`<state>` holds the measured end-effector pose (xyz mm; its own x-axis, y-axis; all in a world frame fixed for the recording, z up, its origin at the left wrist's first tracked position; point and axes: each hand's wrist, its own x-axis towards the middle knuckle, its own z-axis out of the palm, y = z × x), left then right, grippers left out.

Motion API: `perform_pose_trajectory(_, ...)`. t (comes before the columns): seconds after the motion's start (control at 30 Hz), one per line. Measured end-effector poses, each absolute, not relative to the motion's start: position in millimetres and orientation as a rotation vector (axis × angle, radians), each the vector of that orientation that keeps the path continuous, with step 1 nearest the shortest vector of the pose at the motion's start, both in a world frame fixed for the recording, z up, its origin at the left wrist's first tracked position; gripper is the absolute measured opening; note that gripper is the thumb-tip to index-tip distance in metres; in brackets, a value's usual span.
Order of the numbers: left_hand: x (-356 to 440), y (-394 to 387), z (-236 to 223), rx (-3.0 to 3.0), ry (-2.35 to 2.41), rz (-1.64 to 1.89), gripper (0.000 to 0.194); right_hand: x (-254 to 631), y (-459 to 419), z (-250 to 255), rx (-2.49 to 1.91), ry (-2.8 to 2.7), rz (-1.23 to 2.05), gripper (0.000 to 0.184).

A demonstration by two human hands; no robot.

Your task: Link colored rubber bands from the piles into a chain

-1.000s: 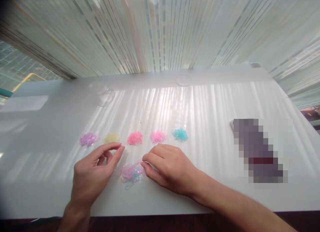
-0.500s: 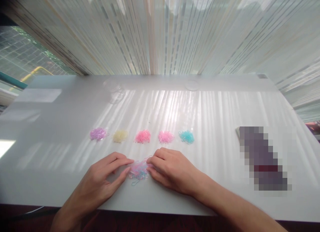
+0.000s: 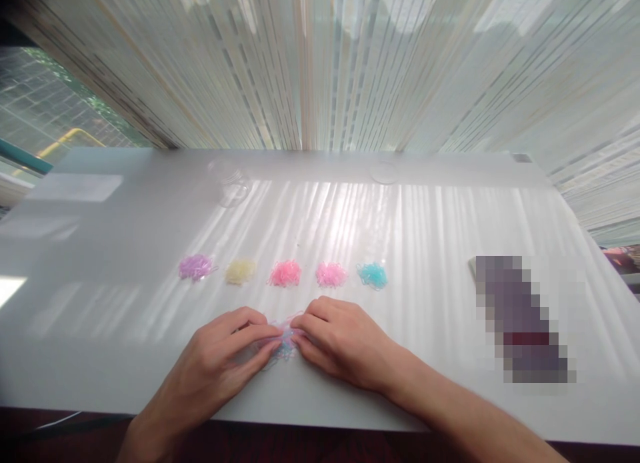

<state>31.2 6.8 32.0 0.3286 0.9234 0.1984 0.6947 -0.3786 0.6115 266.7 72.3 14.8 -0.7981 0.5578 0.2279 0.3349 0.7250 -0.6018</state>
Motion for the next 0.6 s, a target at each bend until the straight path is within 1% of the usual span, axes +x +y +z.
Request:
perform_pose_trajectory(0.27, 32.0, 10.2, 34.6, 2.013, 1.305, 0.901, 0.015, 266.1, 70.9, 18.5, -0.634, -2.410, 0.697, 0.014)
perform_pose_trajectory(0.6, 35.8, 15.6, 35.1, 1.995, 1.312, 0.954, 0.012, 266.7, 71.3, 20.4, -0.657, -2.315, 0.694, 0.014)
